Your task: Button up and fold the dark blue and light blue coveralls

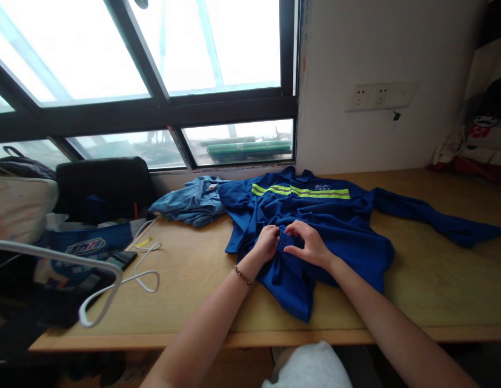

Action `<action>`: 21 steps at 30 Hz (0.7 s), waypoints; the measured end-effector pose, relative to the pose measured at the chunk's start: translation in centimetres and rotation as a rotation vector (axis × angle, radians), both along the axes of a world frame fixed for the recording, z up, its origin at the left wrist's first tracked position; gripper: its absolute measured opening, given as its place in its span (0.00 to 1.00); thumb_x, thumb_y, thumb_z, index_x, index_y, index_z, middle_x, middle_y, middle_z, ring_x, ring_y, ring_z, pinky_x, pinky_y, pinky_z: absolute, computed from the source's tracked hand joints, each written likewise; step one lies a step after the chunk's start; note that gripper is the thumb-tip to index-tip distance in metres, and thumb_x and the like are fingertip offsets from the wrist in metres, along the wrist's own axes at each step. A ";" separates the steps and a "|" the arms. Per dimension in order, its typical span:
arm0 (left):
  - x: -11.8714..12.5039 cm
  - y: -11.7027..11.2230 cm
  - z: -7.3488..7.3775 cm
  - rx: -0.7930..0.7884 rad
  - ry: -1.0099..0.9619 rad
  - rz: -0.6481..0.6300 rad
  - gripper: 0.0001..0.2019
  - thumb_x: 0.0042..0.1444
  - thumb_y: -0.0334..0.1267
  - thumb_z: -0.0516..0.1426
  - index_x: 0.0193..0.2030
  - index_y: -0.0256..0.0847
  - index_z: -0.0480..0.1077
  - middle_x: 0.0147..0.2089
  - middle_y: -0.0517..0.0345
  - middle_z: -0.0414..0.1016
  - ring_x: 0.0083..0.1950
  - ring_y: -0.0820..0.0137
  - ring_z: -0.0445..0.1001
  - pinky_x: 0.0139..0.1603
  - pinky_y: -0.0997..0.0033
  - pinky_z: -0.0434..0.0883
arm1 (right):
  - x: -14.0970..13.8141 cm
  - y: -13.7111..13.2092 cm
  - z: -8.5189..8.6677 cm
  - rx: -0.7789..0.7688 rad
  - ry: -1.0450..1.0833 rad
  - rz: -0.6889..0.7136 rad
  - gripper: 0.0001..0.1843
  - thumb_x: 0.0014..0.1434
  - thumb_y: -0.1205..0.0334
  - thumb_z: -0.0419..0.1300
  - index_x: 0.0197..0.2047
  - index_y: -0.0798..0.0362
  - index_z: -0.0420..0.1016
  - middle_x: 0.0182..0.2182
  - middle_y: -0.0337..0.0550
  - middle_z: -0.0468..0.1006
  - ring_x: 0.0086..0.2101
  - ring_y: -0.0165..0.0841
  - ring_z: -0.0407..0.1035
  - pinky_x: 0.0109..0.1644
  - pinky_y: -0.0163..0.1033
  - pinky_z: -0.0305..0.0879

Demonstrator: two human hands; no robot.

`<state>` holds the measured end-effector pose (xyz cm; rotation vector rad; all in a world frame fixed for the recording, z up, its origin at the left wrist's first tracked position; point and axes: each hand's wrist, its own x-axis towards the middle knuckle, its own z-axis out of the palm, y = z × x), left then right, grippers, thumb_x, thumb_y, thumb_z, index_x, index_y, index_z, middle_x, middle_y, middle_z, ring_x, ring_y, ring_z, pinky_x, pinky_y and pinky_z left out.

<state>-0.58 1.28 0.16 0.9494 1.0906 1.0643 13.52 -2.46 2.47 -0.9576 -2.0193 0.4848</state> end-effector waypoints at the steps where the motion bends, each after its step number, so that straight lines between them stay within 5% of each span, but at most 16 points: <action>1: 0.0 0.1 -0.1 -0.027 -0.027 0.020 0.08 0.41 0.28 0.54 0.21 0.38 0.56 0.16 0.68 0.57 0.16 0.80 0.60 0.19 0.78 0.59 | -0.3 -0.4 0.3 0.079 -0.059 0.005 0.22 0.44 0.50 0.62 0.40 0.53 0.67 0.35 0.44 0.70 0.36 0.36 0.63 0.40 0.40 0.60; 4: 0.1 0.3 -0.4 -0.094 -0.104 0.066 0.07 0.40 0.25 0.52 0.22 0.38 0.56 0.15 0.69 0.56 0.15 0.81 0.59 0.18 0.80 0.59 | -1.3 -1.4 0.6 0.210 -0.138 -0.024 0.26 0.42 0.54 0.64 0.44 0.53 0.65 0.40 0.49 0.68 0.42 0.41 0.61 0.47 0.46 0.58; 7: 0.2 0.4 -0.6 -0.115 -0.141 0.058 0.07 0.42 0.25 0.51 0.24 0.38 0.55 0.16 0.69 0.57 0.15 0.80 0.60 0.18 0.79 0.60 | -1.8 -1.4 0.4 0.160 -0.033 -0.105 0.12 0.48 0.63 0.58 0.38 0.53 0.68 0.35 0.46 0.70 0.38 0.38 0.63 0.45 0.43 0.60; 11: 0.3 0.3 -0.4 -0.158 -0.170 0.017 0.06 0.46 0.26 0.49 0.30 0.38 0.54 0.22 0.64 0.63 0.20 0.73 0.70 0.22 0.73 0.68 | -0.8 0.0 0.0 -0.222 0.411 -0.187 0.05 0.47 0.62 0.60 0.29 0.54 0.70 0.27 0.41 0.73 0.30 0.33 0.67 0.37 0.38 0.64; 16: 0.5 0.1 -0.3 -0.133 -0.129 -0.048 0.04 0.52 0.29 0.46 0.35 0.38 0.52 0.29 0.56 0.69 0.26 0.68 0.75 0.24 0.70 0.71 | 1.4 1.6 0.1 -0.907 0.941 -0.014 0.12 0.42 0.60 0.65 0.29 0.56 0.71 0.23 0.41 0.76 0.24 0.32 0.71 0.28 0.35 0.68; 21: 0.5 -0.3 -0.4 0.076 0.131 -0.089 0.07 0.57 0.41 0.44 0.34 0.41 0.52 0.27 0.59 0.71 0.15 0.75 0.67 0.17 0.76 0.63 | 1.9 1.6 0.5 -1.059 1.020 0.082 0.08 0.44 0.62 0.64 0.27 0.56 0.71 0.20 0.41 0.76 0.21 0.31 0.71 0.24 0.33 0.68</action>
